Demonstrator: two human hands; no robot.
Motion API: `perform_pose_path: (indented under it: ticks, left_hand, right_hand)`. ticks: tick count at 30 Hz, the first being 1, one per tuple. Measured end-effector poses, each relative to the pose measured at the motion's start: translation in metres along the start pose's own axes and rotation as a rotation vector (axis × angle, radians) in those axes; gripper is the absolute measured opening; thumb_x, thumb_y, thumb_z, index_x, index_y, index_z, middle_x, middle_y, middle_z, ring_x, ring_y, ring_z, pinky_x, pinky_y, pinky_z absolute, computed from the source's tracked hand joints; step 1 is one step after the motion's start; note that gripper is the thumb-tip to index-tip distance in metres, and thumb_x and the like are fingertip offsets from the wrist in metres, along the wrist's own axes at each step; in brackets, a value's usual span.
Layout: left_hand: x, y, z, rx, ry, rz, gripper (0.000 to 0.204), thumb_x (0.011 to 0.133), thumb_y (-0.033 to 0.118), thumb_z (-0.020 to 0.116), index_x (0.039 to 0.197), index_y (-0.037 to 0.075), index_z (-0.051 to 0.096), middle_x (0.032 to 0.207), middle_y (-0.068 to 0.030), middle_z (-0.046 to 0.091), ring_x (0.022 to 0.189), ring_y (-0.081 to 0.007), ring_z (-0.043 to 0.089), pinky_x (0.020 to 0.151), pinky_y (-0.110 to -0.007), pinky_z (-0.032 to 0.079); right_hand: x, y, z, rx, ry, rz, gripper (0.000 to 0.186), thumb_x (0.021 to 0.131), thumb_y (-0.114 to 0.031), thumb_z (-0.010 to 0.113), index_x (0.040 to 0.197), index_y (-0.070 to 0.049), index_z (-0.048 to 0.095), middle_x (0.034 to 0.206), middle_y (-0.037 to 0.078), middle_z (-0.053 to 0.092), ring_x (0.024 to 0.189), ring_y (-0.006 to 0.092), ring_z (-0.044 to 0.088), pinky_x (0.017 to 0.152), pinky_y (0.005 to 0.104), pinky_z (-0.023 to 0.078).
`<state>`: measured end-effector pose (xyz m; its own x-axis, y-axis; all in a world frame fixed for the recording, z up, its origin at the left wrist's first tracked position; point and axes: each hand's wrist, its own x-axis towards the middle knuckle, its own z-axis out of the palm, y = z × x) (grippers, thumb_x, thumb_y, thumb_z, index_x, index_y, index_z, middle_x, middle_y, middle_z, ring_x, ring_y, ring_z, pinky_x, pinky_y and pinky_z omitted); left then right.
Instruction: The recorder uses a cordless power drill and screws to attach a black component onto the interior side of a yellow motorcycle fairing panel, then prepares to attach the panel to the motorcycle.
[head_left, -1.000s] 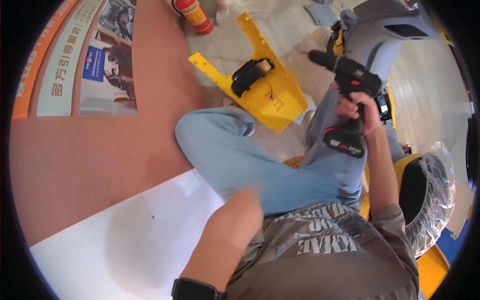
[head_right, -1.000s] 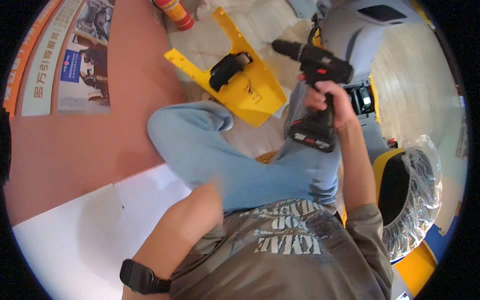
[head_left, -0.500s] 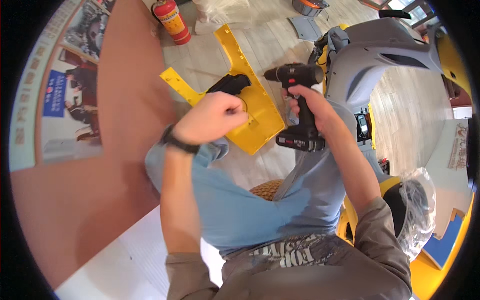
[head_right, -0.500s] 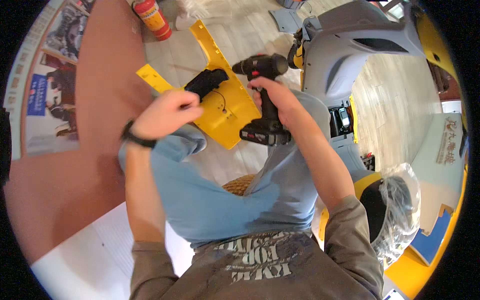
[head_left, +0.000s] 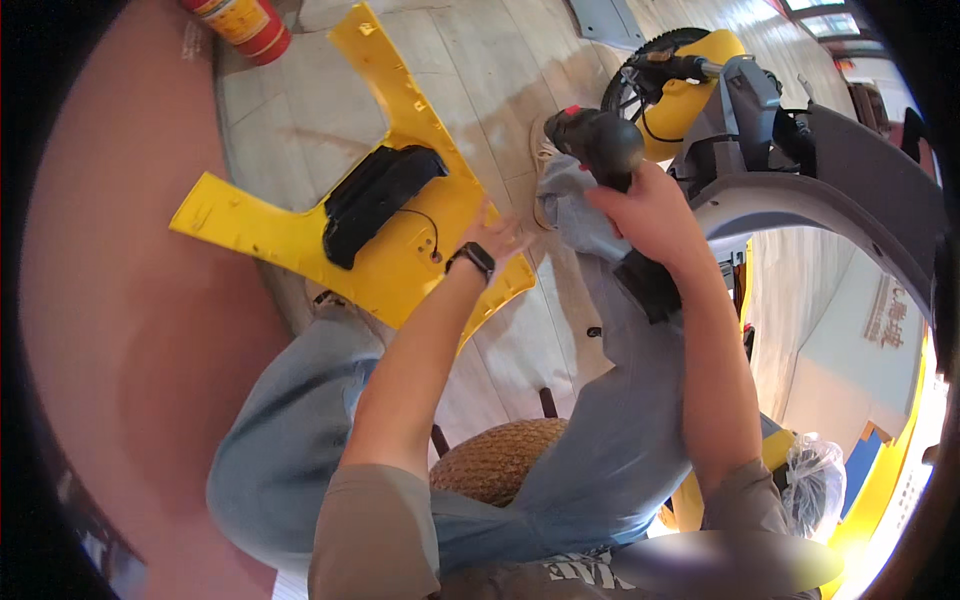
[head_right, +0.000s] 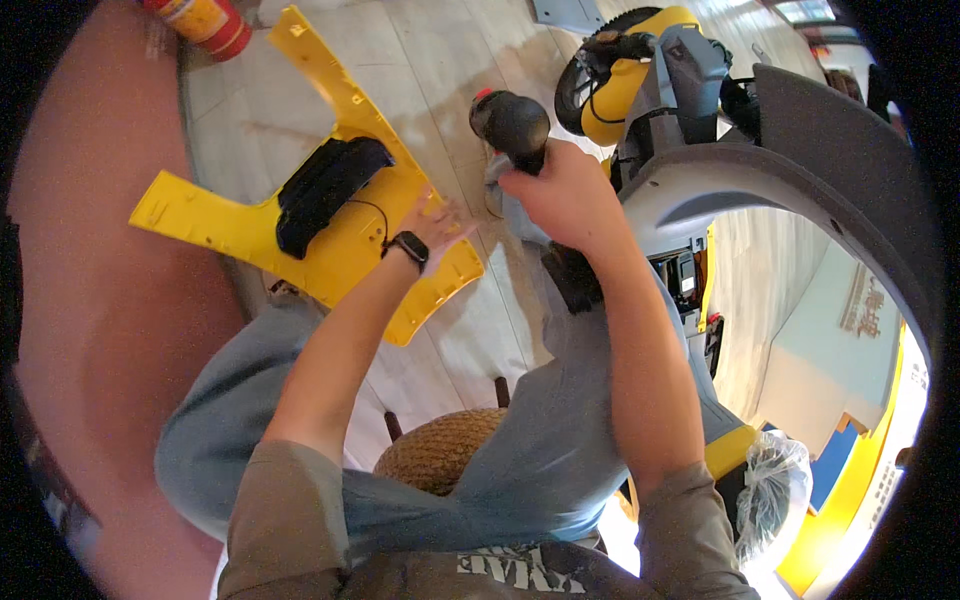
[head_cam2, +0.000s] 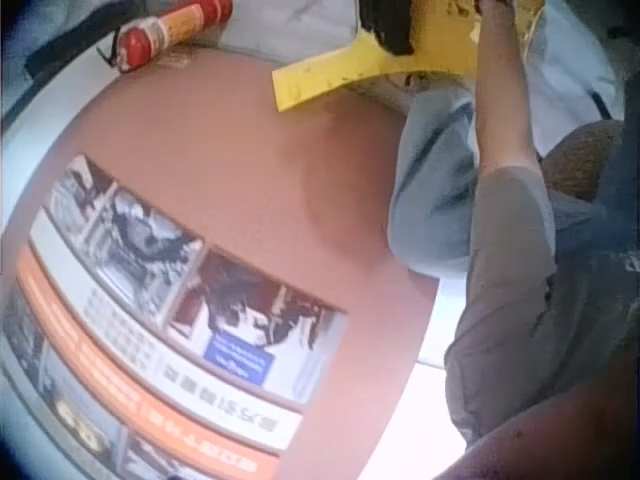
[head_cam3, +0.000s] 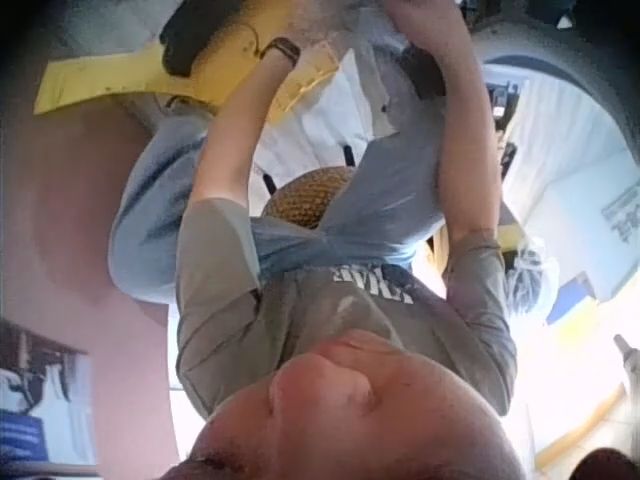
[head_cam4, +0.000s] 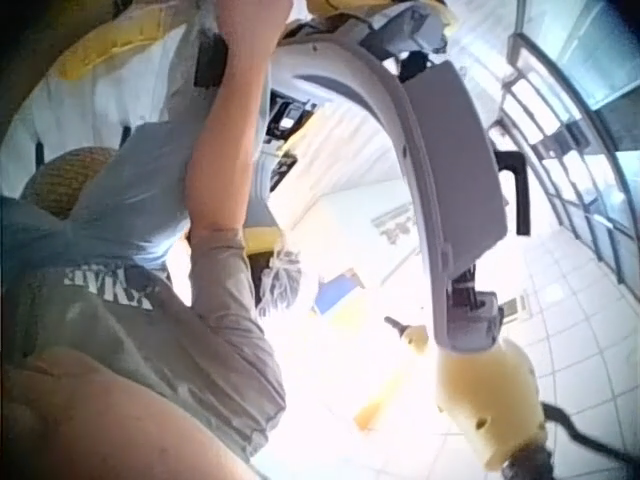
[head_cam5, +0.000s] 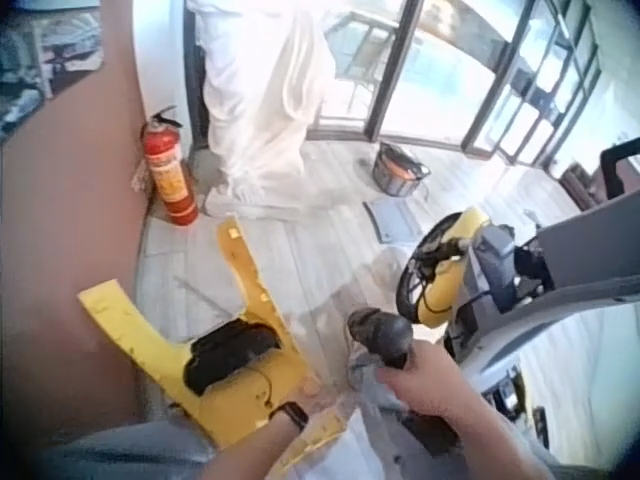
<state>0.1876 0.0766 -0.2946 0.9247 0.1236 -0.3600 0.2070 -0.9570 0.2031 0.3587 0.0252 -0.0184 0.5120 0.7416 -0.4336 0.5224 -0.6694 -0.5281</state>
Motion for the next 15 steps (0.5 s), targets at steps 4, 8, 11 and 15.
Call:
perform_pose_path:
  ticks: [4,8,11,15]
  left_hand:
    - [-0.019,-0.042,0.012,0.112,-0.288,0.012,0.049,0.099,0.027,0.054,0.147,0.021,0.052,0.160,-0.0063,0.042,0.154,-0.0256,0.030,0.123,-0.068,0.007]
    - [-0.050,-0.063,0.004,0.108,-0.248,0.047,0.037,0.101,0.028,0.050,0.136,0.020,0.060,0.146,-0.0028,0.055,0.145,-0.0234,0.043,0.121,-0.067,0.017]
    - [-0.026,-0.058,-0.005,0.134,0.339,0.227,0.035,0.098,0.027,0.052,0.132,0.019,0.061,0.141,-0.0037,0.058,0.136,-0.0235,0.050,0.119,-0.066,0.023]
    - [0.033,-0.063,-0.015,0.026,0.201,-0.015,0.030,0.098,0.023,0.052,0.125,0.018,0.063,0.133,-0.0023,0.063,0.129,-0.0238,0.056,0.121,-0.062,0.023]
  right_hand:
    - [-0.007,-0.002,-0.009,-0.040,-0.004,-0.019,0.035,0.080,-0.026,0.071,0.101,0.002,0.070,0.080,0.021,0.071,0.081,0.0365,0.071,0.074,0.0427,0.054]
    - [-0.011,-0.002,-0.013,-0.069,0.024,-0.002,0.033,0.081,-0.020,0.072,0.105,0.003,0.068,0.083,0.018,0.071,0.080,0.0286,0.069,0.076,0.0414,0.053]
    - [-0.013,-0.004,-0.018,-0.067,0.018,0.008,0.032,0.081,-0.016,0.073,0.106,0.003,0.068,0.086,0.017,0.072,0.078,0.0266,0.068,0.076,0.0396,0.052]
    - [-0.014,-0.006,-0.018,-0.052,-0.006,0.014,0.032,0.080,-0.016,0.073,0.107,0.002,0.068,0.084,0.018,0.071,0.075,0.0311,0.068,0.073,0.0379,0.052]
